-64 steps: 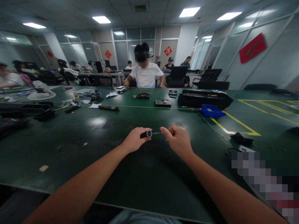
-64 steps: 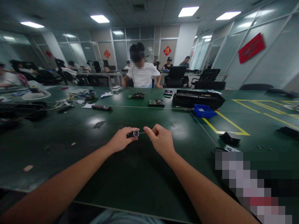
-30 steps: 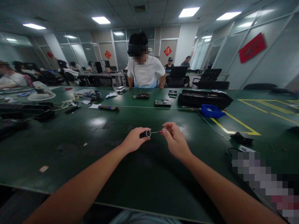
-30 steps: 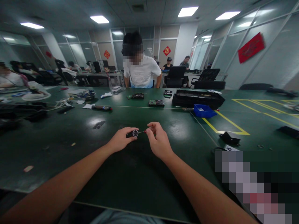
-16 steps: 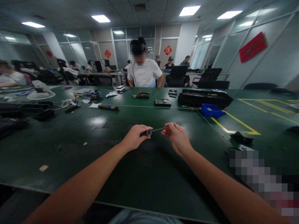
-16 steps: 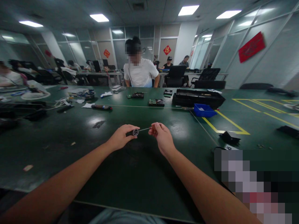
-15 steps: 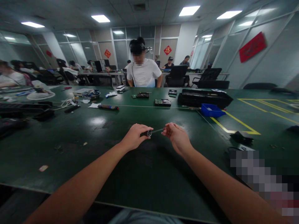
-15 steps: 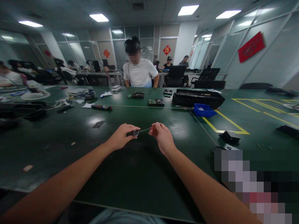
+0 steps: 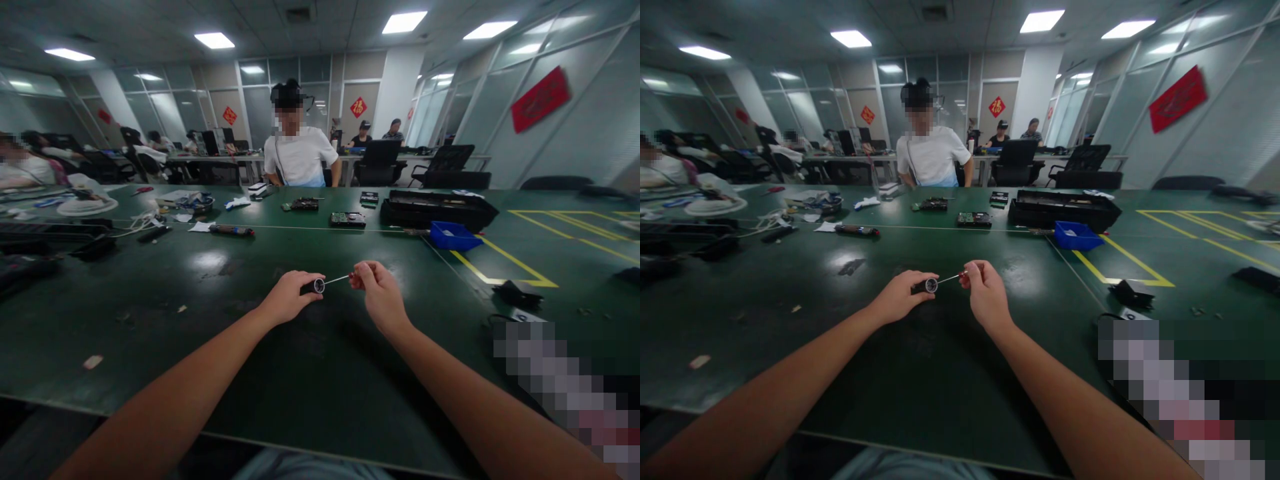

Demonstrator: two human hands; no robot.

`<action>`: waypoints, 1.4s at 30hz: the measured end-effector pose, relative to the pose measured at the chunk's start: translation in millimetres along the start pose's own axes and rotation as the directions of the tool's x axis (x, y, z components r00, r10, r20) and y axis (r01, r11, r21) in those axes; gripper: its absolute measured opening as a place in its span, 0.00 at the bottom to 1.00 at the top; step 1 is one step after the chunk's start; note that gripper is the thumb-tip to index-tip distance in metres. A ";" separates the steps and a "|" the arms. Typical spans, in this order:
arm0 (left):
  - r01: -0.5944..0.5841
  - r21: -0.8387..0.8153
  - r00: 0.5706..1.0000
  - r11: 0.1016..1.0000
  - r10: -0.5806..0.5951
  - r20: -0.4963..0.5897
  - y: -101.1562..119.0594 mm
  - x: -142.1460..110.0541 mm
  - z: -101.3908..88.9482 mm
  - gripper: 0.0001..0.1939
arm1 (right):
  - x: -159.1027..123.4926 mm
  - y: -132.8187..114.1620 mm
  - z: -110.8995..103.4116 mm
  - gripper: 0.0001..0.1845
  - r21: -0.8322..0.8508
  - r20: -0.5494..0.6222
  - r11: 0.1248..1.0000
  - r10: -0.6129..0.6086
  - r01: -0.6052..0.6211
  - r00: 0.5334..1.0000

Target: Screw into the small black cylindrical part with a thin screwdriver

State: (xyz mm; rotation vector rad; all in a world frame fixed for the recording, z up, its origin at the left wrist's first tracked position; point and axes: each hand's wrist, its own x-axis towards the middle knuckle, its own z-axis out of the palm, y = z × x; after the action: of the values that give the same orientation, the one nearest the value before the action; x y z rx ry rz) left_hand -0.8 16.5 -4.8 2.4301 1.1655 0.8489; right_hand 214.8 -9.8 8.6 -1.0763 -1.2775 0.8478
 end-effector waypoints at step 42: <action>-0.036 -0.052 0.999 0.998 0.034 -0.032 1.3 -1.5 -0.3 0.21 | 0.8 1.3 2.7 0.12 0.281 0.044 0.947 0.151 -0.158 0.988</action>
State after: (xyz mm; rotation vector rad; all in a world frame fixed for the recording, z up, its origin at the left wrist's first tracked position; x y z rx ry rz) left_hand -1.0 14.5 -4.5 2.4099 1.1004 0.9198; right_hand 212.4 -8.3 7.5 -0.9455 -1.0592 1.1282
